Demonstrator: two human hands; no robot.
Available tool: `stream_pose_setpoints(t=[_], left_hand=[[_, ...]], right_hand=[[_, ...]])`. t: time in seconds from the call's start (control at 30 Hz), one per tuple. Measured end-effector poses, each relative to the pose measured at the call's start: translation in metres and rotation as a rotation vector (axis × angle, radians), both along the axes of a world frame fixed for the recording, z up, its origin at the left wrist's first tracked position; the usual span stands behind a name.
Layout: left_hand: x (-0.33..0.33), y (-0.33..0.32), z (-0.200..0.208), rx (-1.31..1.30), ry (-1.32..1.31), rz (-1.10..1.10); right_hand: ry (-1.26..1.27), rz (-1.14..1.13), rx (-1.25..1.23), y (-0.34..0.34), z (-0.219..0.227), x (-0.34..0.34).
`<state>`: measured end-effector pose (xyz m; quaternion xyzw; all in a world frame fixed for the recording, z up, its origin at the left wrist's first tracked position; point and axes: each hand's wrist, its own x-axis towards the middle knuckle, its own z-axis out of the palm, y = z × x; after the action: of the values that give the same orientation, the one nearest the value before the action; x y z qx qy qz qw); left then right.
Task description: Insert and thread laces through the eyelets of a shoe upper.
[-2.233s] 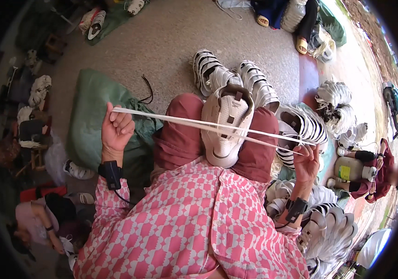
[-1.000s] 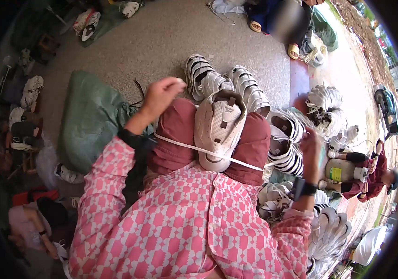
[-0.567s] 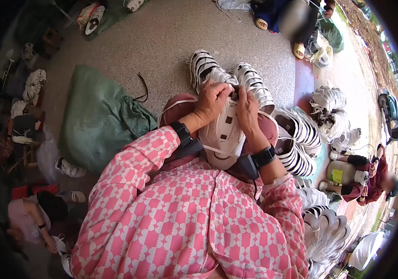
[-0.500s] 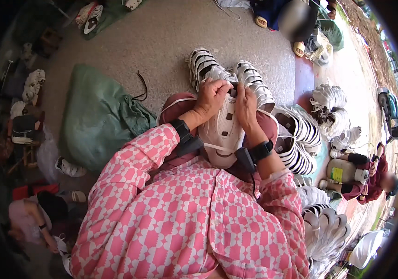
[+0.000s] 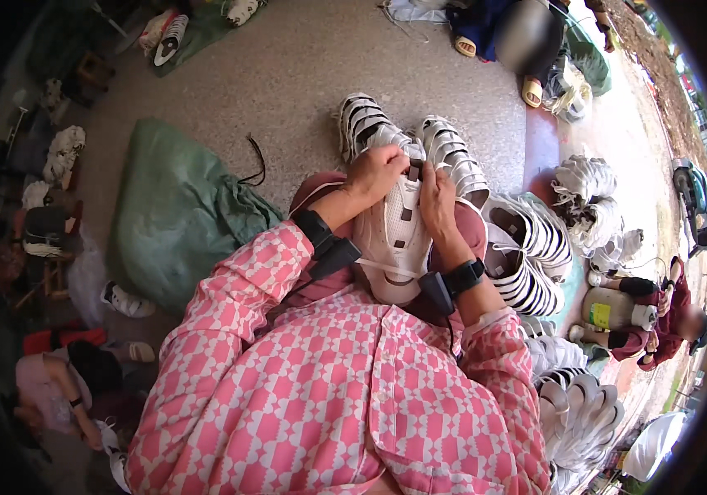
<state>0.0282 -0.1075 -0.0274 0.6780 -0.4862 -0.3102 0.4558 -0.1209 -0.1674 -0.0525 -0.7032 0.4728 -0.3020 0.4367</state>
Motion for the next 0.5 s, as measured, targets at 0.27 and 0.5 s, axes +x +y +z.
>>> stream_pose_setpoints(t=[0.27, 0.5], left_hand=[[0.002, 0.024, -0.005, -0.133, 0.198, -0.079], [0.010, 0.024, 0.000, -0.167, 0.349, -0.103]], right_hand=[[-0.142, -0.022, 0.030, 0.009, 0.002, -0.007], [-0.268, -0.034, -0.250, -0.004, -0.007, -0.018]])
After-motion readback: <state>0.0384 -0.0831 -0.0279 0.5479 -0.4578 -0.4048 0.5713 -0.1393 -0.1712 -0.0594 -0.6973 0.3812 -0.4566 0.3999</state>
